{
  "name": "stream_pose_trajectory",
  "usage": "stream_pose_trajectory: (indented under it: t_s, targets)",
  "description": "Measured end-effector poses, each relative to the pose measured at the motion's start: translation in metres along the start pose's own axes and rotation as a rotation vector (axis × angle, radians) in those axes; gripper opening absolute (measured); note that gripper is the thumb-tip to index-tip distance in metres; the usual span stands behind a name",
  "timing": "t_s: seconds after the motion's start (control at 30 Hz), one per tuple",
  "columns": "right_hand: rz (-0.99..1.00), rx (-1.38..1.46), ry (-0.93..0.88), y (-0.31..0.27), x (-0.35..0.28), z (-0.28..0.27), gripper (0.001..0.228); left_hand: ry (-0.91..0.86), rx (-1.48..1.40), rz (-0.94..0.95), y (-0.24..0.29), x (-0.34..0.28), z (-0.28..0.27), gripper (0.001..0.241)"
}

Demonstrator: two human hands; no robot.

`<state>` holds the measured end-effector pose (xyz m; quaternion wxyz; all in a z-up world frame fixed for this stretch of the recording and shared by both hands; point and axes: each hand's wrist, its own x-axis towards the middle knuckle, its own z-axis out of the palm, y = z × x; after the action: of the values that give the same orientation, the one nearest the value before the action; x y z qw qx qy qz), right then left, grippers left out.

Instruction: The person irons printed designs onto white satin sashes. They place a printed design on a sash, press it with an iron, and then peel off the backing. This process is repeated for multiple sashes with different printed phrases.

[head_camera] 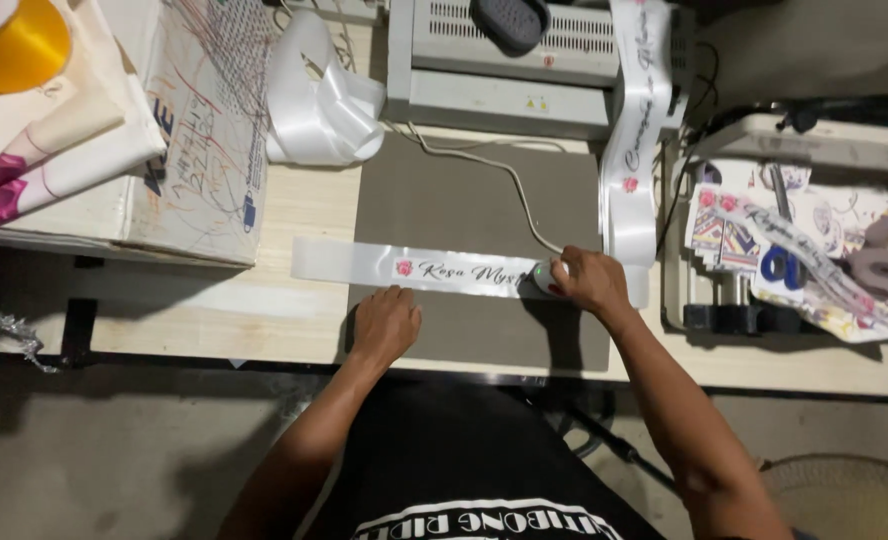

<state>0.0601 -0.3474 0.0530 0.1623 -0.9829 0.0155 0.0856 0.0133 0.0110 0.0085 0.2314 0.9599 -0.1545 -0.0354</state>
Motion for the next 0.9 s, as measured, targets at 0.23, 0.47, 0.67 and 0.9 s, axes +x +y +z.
stream_pose_trajectory:
  t_s: [0.23, 0.47, 0.67, 0.9]
  targets:
    - [0.144, 0.286, -0.119, -0.021, 0.047, -0.063, 0.050, 0.159, -0.211, 0.080, 0.009, 0.021, -0.029, 0.013]
    - [-0.081, 0.529, 0.042, -0.059, 0.173, -0.147, 0.049, 0.195, -0.202, 0.059, 0.006, 0.058, -0.031, 0.016]
    - [-0.081, 0.614, 0.059, -0.083, 0.310, -0.161, 0.044, 0.140, -0.126, 0.063, -0.004, 0.085, -0.030, 0.024]
    - [-0.083, 0.453, 0.031, -0.085, 0.395, -0.138, 0.046, 0.078, -0.119, 0.021, -0.023, 0.095, -0.008, 0.024]
